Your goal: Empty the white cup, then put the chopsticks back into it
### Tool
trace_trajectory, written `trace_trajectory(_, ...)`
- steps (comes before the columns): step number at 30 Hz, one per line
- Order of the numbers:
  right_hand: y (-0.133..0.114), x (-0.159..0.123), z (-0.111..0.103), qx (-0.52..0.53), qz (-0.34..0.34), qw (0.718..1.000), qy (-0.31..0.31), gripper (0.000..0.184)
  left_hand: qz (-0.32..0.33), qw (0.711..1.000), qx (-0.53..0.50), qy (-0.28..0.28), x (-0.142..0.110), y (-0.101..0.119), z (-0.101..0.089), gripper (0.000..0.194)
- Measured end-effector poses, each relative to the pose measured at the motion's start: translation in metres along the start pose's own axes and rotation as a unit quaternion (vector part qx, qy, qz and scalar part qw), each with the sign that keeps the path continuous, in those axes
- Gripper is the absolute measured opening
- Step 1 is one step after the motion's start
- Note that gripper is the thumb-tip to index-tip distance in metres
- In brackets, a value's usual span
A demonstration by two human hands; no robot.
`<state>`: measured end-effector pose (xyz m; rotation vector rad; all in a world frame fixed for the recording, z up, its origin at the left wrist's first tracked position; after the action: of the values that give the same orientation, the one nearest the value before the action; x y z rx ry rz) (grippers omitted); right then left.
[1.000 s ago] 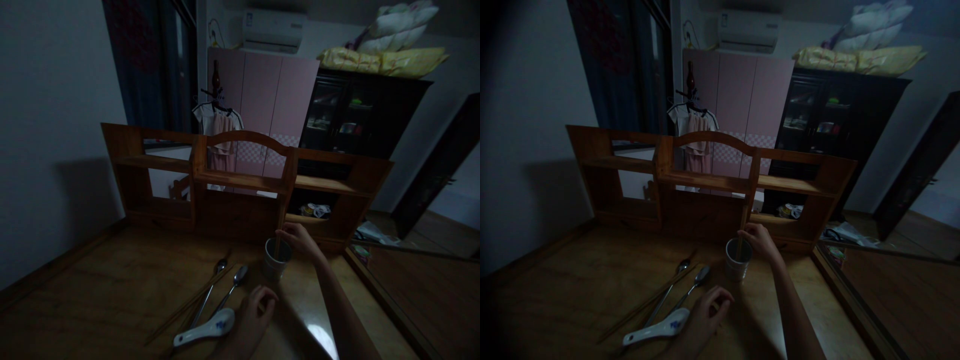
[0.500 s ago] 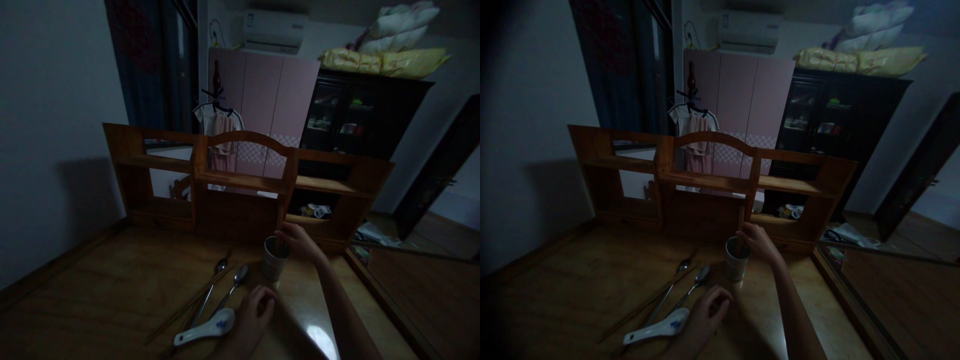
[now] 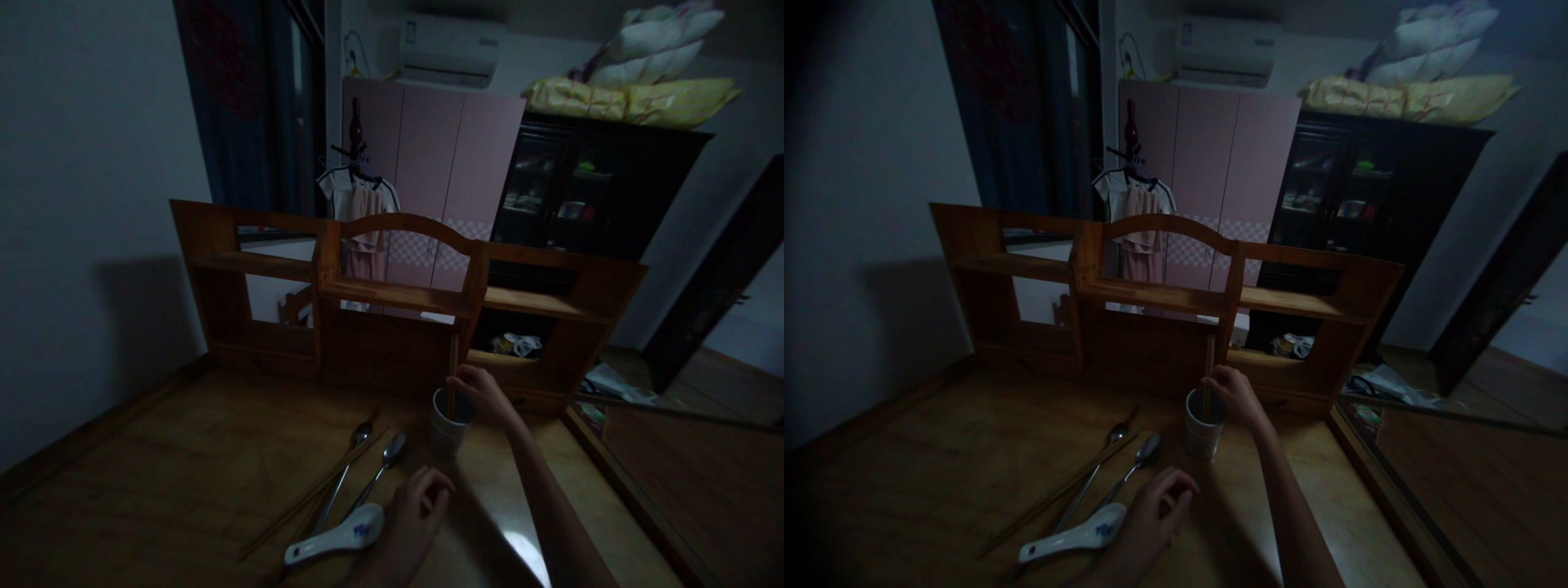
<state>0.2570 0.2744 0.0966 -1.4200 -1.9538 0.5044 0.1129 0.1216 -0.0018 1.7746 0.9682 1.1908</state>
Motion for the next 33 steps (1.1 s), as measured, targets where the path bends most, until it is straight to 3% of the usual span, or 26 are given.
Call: trace_trajectory(33,0.014,0.001,0.003,-0.023,0.007,0.999,-0.025,0.048,-0.001,1.0,-0.005,-0.006,0.0,-0.001,0.002,0.017)
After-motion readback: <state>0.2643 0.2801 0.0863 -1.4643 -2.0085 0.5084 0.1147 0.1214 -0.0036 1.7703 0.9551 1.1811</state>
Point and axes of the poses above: each hand's wrist, its own x-axis towards the middle knuckle, its own z-axis out of the palm, y = z × x, the point moved 9 cm from there along x, towards the middle knuckle, and after that the axes turned 9 degrees about z, right-handed, at the moved point
